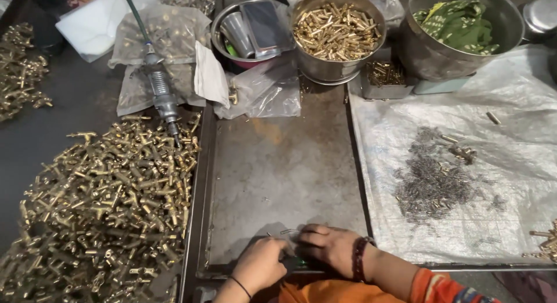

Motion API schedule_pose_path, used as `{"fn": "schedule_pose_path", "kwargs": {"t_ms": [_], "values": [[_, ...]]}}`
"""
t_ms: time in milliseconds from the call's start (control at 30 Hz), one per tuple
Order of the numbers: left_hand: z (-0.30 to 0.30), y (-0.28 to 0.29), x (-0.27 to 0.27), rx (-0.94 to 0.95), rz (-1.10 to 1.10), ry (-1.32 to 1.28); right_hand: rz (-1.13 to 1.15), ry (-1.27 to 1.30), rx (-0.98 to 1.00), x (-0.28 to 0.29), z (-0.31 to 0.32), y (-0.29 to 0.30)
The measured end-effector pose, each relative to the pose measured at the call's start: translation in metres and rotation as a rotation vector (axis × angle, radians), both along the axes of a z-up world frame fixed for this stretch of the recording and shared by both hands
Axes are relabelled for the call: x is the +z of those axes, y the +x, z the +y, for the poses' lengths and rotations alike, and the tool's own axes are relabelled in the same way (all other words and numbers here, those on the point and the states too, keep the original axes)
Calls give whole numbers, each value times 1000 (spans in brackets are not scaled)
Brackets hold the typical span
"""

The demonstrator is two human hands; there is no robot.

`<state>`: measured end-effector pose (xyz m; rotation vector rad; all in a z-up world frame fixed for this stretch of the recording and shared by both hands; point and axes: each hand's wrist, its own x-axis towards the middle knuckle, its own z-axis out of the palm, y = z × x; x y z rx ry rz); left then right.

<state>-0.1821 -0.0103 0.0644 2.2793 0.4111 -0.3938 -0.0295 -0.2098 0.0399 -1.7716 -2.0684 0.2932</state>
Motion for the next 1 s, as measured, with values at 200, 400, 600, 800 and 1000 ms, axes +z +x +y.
{"fn": "schedule_pose_path", "kwargs": {"t_ms": [200, 400, 600, 800, 1000], "values": [[3, 12, 7, -133, 113, 83, -53, -181, -109, -9, -14, -1], [5, 23, 11, -192, 213, 30, -70, -201, -209, -4, -14, 2], [-5, 25, -8, -329, 65, 188, -103, -92, -284, -22, -23, 9], [18, 45, 32, -45, -144, 89, 23, 111, -667, 10, -64, 62], [70, 62, -1, 665, -446, -113, -78, 276, -1090, 46, -99, 90]]}}
